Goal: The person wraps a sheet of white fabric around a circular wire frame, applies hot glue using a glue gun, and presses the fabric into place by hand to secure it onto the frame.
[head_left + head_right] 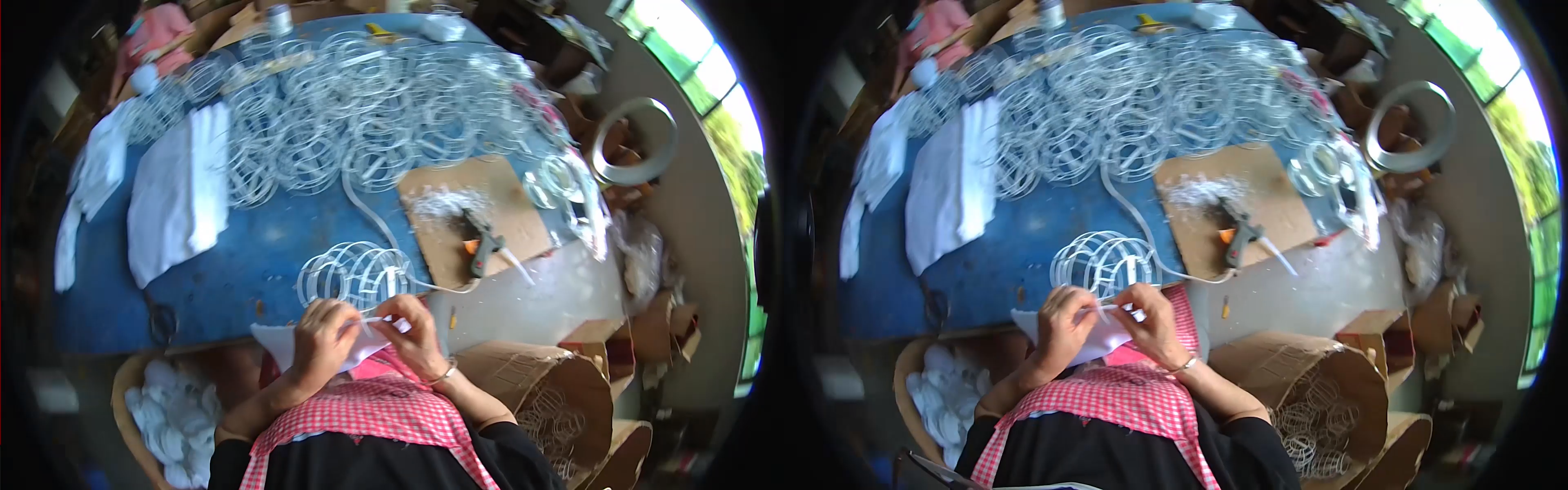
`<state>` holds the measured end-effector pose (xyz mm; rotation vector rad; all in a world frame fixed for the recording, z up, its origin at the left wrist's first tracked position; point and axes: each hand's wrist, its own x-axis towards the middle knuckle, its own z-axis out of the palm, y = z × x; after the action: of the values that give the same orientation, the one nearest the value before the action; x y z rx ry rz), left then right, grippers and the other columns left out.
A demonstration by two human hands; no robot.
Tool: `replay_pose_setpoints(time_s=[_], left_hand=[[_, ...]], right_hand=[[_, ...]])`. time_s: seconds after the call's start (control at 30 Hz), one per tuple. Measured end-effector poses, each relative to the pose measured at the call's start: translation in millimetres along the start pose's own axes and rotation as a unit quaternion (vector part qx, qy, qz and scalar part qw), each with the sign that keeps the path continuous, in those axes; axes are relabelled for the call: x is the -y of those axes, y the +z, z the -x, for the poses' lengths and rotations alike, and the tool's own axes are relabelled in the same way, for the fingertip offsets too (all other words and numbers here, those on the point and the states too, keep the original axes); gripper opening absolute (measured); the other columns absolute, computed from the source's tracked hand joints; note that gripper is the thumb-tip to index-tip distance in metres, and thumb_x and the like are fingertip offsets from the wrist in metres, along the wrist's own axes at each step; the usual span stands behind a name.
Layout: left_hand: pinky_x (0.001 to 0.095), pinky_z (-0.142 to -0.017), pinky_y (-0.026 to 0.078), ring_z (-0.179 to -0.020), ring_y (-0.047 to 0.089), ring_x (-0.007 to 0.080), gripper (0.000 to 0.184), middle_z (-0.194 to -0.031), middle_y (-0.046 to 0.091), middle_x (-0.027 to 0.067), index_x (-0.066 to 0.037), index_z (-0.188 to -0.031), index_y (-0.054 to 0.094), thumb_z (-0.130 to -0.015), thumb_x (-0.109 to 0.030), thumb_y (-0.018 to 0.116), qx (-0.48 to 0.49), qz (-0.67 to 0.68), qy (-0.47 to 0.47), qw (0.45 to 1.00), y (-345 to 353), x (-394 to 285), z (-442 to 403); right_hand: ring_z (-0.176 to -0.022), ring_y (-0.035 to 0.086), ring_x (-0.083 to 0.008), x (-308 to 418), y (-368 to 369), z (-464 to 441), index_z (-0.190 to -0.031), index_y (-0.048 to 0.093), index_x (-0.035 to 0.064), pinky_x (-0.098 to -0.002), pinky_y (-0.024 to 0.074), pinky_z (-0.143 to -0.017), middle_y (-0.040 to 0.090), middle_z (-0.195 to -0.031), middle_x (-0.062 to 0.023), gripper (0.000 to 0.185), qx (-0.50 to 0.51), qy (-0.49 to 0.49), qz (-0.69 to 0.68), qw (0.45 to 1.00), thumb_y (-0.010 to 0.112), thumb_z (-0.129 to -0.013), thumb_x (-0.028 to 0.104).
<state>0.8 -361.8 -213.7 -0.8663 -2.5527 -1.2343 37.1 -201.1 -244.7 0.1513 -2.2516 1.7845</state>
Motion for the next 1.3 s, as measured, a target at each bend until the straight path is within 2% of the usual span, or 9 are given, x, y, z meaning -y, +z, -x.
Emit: replay_pose_setpoints(time_s=[0.13, 0.33, 0.53, 0.83, 0.93, 1.1, 1.17, 1.2, 1.3], left_hand=[[0.0339, -0.061, 0.047, -0.071, 0.060, 0.0240, 0.018, -0.101, 0.052, 0.0121, -0.005, -0.081, 0.057, -0.069, -0.003, 0.071, 0.010, -0.003, -0.007, 1.000, 3, 2, 7], [0.0328, -0.067, 0.045, -0.075, 0.055, 0.0228, 0.029, -0.112, 0.046, 0.0144, -0.005, -0.087, 0.057, -0.062, 0.001, 0.072, 0.063, -0.009, 0.009, 0.998, 1, 3, 9], [0.0345, -0.072, 0.045, -0.077, 0.053, 0.0236, 0.028, -0.102, 0.048, 0.0144, -0.005, -0.085, 0.057, -0.062, 0.003, 0.071, 0.017, -0.019, 0.057, 0.998, 4, 11, 19], [0.0269, -0.061, 0.043, -0.065, 0.056, 0.0180, 0.027, -0.067, 0.056, 0.0101, 0.002, -0.081, 0.054, -0.061, 0.001, 0.072, 0.193, 0.091, -0.218, 0.952, -21, 34, 21], [0.0266, -0.060, 0.042, -0.061, 0.053, 0.0179, 0.020, -0.064, 0.053, 0.0084, 0.000, -0.076, 0.055, -0.062, 0.003, 0.069, 0.111, 0.035, -0.109, 0.987, -21, 51, 21], [0.0320, -0.066, 0.047, -0.083, 0.057, 0.0261, 0.018, -0.091, 0.057, 0.0144, 0.000, -0.079, 0.056, -0.066, 0.010, 0.062, 0.018, 0.079, -0.060, 0.995, -4, 55, 14], [0.0266, -0.071, 0.049, -0.089, 0.059, 0.0209, 0.014, -0.096, 0.061, 0.0141, 0.001, -0.082, 0.058, -0.072, 0.011, 0.057, 0.037, 0.093, -0.064, 0.993, -6, 66, 12], [0.0265, -0.072, 0.049, -0.087, 0.059, 0.0155, 0.012, -0.098, 0.062, 0.0128, 0.002, -0.086, 0.059, -0.076, 0.008, 0.057, 0.073, 0.201, -0.223, 0.951, -7, 72, 18], [0.0258, -0.070, 0.049, -0.083, 0.059, 0.0147, 0.009, -0.089, 0.060, 0.0083, 0.002, -0.084, 0.059, -0.076, 0.006, 0.061, -0.014, 0.223, -0.193, 0.956, -1, 77, 21]], right_hand=[[-0.063, 0.053, -0.0172, -11, -2, 9, -0.081, 0.057, 0.0028, -0.0276, 0.0430, -0.055, 0.054, -0.073, -0.0073, 0.011, -0.029, 0.019, -0.025, 0.999, 0.066, -0.075, 0.003], [-0.062, 0.050, -0.0159, -18, -9, 10, -0.080, 0.052, 0.0025, -0.0287, 0.0409, -0.056, 0.051, -0.069, -0.0078, 0.013, -0.016, 0.027, -0.052, 0.998, 0.063, -0.080, 0.009], [-0.062, 0.044, -0.0098, -32, -17, 14, -0.081, 0.048, 0.0030, -0.0264, 0.0375, -0.053, 0.047, -0.068, -0.0030, 0.017, -0.006, 0.080, -0.087, 0.993, 0.062, -0.082, 0.011], [-0.073, 0.047, -0.0054, -51, -33, 18, -0.084, 0.050, 0.0046, -0.0226, 0.0393, -0.065, 0.051, -0.076, 0.0027, 0.014, 0.061, 0.151, -0.242, 0.956, 0.060, -0.086, 0.014], [-0.072, 0.045, -0.0053, -48, -33, 18, -0.083, 0.048, 0.0051, -0.0223, 0.0380, -0.064, 0.048, -0.075, 0.0034, 0.015, 0.068, 0.137, -0.247, 0.957, 0.060, -0.086, 0.013], [-0.070, 0.045, -0.0054, -44, -37, 17, -0.081, 0.047, 0.0040, -0.0226, 0.0390, -0.061, 0.047, -0.073, 0.0030, 0.012, 0.063, 0.134, -0.230, 0.962, 0.058, -0.085, 0.006], [-0.071, 0.049, -0.0062, -39, -38, 17, -0.082, 0.050, 0.0037, -0.0224, 0.0407, -0.063, 0.051, -0.074, 0.0019, 0.009, 0.051, 0.154, -0.197, 0.967, 0.059, -0.084, 0.004], [-0.072, 0.051, -0.0067, -35, -41, 17, -0.082, 0.051, 0.0038, -0.0221, 0.0414, -0.064, 0.052, -0.074, 0.0013, 0.008, 0.049, 0.169, -0.163, 0.971, 0.059, -0.083, 0.003], [-0.072, 0.053, -0.0072, -44, -36, 20, -0.083, 0.053, 0.0037, -0.0219, 0.0421, -0.065, 0.054, -0.076, 0.0005, 0.008, 0.029, 0.193, -0.238, 0.951, 0.061, -0.081, 0.000]])
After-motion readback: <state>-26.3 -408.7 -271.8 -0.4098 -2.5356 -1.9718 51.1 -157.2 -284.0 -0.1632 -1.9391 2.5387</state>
